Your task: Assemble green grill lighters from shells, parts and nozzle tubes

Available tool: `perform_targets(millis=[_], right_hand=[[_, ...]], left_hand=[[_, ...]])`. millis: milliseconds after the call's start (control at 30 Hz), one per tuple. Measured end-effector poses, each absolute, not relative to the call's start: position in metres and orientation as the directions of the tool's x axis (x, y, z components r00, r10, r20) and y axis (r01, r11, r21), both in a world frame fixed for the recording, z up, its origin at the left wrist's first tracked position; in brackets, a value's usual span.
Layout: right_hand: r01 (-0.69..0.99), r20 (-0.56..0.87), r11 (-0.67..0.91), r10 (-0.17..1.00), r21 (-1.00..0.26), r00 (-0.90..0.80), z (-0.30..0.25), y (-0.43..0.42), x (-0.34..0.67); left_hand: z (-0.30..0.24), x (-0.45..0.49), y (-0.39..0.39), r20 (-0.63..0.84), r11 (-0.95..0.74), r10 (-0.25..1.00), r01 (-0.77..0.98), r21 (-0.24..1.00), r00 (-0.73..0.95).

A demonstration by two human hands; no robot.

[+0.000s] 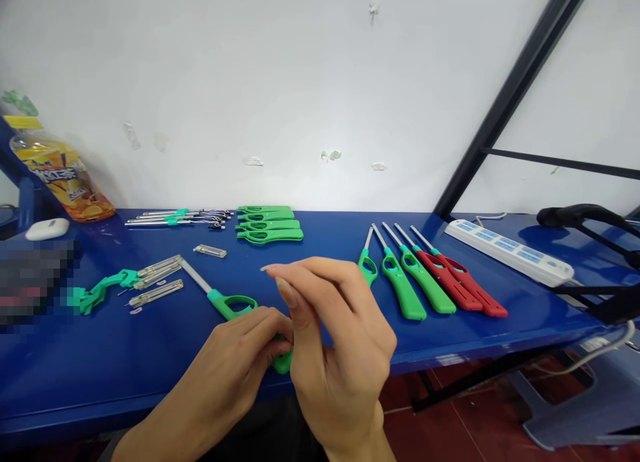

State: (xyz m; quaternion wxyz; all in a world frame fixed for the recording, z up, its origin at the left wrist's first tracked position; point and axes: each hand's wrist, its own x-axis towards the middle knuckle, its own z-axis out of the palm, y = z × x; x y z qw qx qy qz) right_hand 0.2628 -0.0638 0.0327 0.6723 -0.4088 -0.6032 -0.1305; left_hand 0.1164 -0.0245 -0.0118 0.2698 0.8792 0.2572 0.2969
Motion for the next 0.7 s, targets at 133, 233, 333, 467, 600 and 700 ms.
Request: perform_targets(millis=[133,233,333,467,600,700], right_hand=[[0.675,0.919,0.626,0.303,-0.391,0.252,0.0320,-0.0617,0.2633],[0.686,0.922,0.617,0.279,-0.386,0.268,0.0314,-0.0595,0.2643],[0.687,0.919,0.611,0.277,-0.393,0.280,0.0312,-0.0578,0.2650],[0.687,0.911,0.599,0.284,-0.411,0.297,0.0314,-0.0578,0.2652],[0.690,0.909,0.592,0.294,-0.416,0.296,0.0319,-0.0586,0.2655],[0.686,0.903,0.588,0.296,-0.430,0.312,0.0319,-0.0585,0.2660]], left_hand=[[-0.0095,0.1150,-0.0249,0.371,-0.703,0.629,0.296,0.646,0.683],[-0.0090,0.1139,-0.0245,0.369,-0.700,0.628,0.292,0.651,0.685],[-0.0093,0.1131,-0.0239,0.361,-0.698,0.625,0.288,0.656,0.692],[-0.0093,0.1122,-0.0237,0.351,-0.676,0.624,0.256,0.691,0.699],[-0.0076,0.1113,-0.0254,0.346,-0.666,0.622,0.242,0.706,0.702],[-0.0051,0.1111,-0.0264,0.339,-0.675,0.619,0.258,0.692,0.709]])
